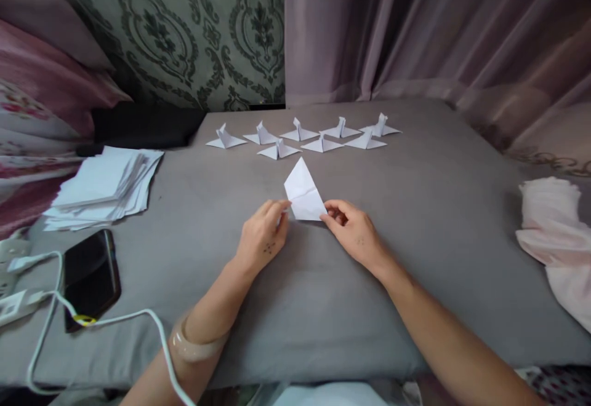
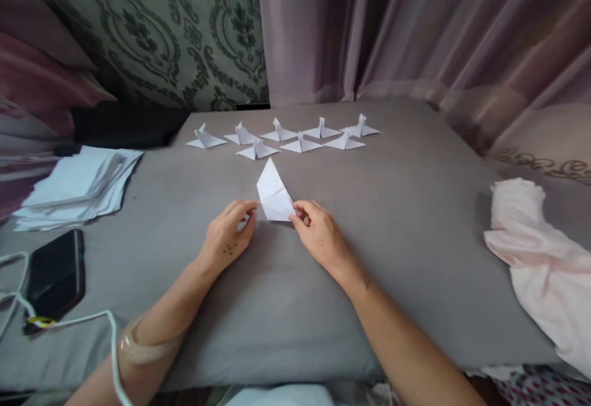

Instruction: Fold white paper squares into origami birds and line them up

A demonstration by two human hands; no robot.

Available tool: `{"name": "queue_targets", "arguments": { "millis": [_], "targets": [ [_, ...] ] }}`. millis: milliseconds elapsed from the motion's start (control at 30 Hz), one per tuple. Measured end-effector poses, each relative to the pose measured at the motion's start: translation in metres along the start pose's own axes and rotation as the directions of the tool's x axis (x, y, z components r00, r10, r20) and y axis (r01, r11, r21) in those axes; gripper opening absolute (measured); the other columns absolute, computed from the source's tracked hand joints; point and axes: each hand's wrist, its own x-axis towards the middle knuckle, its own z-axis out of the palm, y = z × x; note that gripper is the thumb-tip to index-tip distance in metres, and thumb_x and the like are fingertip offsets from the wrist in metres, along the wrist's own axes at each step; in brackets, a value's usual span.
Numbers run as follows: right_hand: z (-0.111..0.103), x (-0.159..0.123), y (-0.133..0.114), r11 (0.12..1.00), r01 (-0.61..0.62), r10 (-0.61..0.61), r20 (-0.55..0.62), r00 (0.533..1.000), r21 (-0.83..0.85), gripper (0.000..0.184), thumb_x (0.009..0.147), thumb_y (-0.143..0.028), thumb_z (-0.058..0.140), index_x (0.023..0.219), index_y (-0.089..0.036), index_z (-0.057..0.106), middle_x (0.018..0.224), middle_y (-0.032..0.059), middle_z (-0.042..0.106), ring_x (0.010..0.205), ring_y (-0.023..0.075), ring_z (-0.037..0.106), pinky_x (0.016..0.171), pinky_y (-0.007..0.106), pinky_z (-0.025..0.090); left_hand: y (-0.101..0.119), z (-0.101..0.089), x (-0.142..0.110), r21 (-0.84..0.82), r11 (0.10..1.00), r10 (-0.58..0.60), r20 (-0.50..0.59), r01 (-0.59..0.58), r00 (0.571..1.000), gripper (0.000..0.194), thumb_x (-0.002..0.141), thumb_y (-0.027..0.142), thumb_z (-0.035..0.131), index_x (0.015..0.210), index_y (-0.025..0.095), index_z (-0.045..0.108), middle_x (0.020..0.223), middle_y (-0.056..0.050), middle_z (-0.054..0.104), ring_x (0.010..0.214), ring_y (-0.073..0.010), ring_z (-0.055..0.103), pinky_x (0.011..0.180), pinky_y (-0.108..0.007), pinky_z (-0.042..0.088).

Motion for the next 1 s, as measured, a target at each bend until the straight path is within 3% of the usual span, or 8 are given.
{"name": "queue_targets", "arguments": {
  "millis": [100,167,233,300,400,467,733,1000],
  "targets": [
    [-0.004,-0.002,-0.004,0.943,0.246,-0.269,-0.080,0.960,-0.222,0.024,0.094,-0.019,0.046,0.104,-0.025,0.068,0.094,0.0062,0.066,0.080,0.0167,0.061,0.072,0.029,0.048,-0.001,-0.009,0.004,0.063,0.996,0.084,-0.322,-0.067,0.943,0.060,0.086,0.028,0.063,0.139,0.022,0.035,0.126,-0.016,0.051,0.115,-0.0253,0.054,0.090,-0.039,0.051],
    [-0.005,-0.003,-0.007,0.855,0.354,-0.391,-0.022,0.920,-0.380,0.033,0.095,-0.012,0.040,0.102,-0.026,0.069,0.093,0.0069,0.065,0.082,0.0173,0.059,0.073,0.030,0.045,-0.001,-0.017,0.005,0.174,0.971,0.222,-0.418,-0.162,0.881,0.082,0.079,0.033,0.072,0.145,0.022,0.025,0.136,-0.020,0.041,0.128,-0.0318,0.043,0.100,-0.047,0.044],
    [-0.006,-0.004,-0.006,0.782,0.421,-0.440,0.070,0.895,-0.460,0.036,0.094,-0.009,0.038,0.099,-0.025,0.070,0.092,0.0070,0.065,0.080,0.0173,0.056,0.073,0.031,0.044,-0.001,-0.023,0.004,0.261,0.935,0.325,-0.367,-0.239,0.872,0.083,0.078,0.035,0.073,0.145,0.023,0.026,0.140,-0.021,0.040,0.134,-0.0345,0.035,0.105,-0.051,0.038],
    [-0.005,-0.004,-0.004,0.747,0.457,-0.443,0.150,0.884,-0.482,0.034,0.094,-0.008,0.039,0.098,-0.023,0.070,0.095,0.0075,0.064,0.079,0.0176,0.054,0.074,0.032,0.043,-0.002,-0.026,0.002,0.298,0.900,0.381,-0.185,-0.317,0.906,0.061,0.083,0.031,0.068,0.137,0.024,0.040,0.139,-0.017,0.046,0.134,-0.0336,0.037,0.107,-0.052,0.032],
    [-0.004,-0.006,0.002,0.757,0.453,-0.394,0.224,0.891,-0.470,0.031,0.093,-0.008,0.041,0.099,-0.021,0.069,0.099,0.0082,0.062,0.083,0.0181,0.054,0.074,0.031,0.043,-0.004,-0.023,0.000,0.230,0.876,0.399,0.152,-0.425,0.904,0.018,0.091,0.019,0.055,0.106,0.024,0.063,0.115,-0.007,0.067,0.116,-0.0259,0.055,0.107,-0.051,0.026],
    [-0.003,-0.007,0.004,0.796,0.410,-0.335,0.241,0.911,-0.445,0.026,0.094,-0.013,0.044,0.099,-0.021,0.069,0.101,0.0082,0.061,0.086,0.0182,0.055,0.073,0.030,0.044,-0.006,-0.019,0.000,0.161,0.892,0.374,0.260,-0.422,0.890,0.018,0.093,0.016,0.048,0.091,0.022,0.065,0.097,-0.003,0.072,0.099,-0.0206,0.062,0.105,-0.049,0.027],
    [-0.004,-0.010,0.002,0.922,0.153,-0.100,0.162,0.982,-0.356,0.016,0.093,-0.028,0.053,0.092,-0.022,0.069,0.108,0.0047,0.062,0.079,0.0151,0.060,0.062,0.029,0.042,-0.002,-0.017,0.002,0.077,0.956,0.253,0.267,-0.282,0.930,0.026,0.097,0.027,0.044,0.087,0.020,0.067,0.088,-0.004,0.074,0.085,-0.0182,0.064,0.101,-0.046,0.030],
    [0.000,-0.006,-0.003,0.969,-0.074,0.101,0.105,0.989,-0.237,0.010,0.087,-0.026,0.057,0.082,-0.022,0.065,0.101,0.0025,0.060,0.081,0.0145,0.061,0.071,0.028,0.046,0.006,-0.007,0.005,0.181,0.969,0.126,0.233,-0.171,0.964,0.029,0.096,0.028,0.044,0.080,0.019,0.067,0.083,-0.005,0.073,0.086,-0.0210,0.063,0.098,-0.047,0.029]
  ]
}}
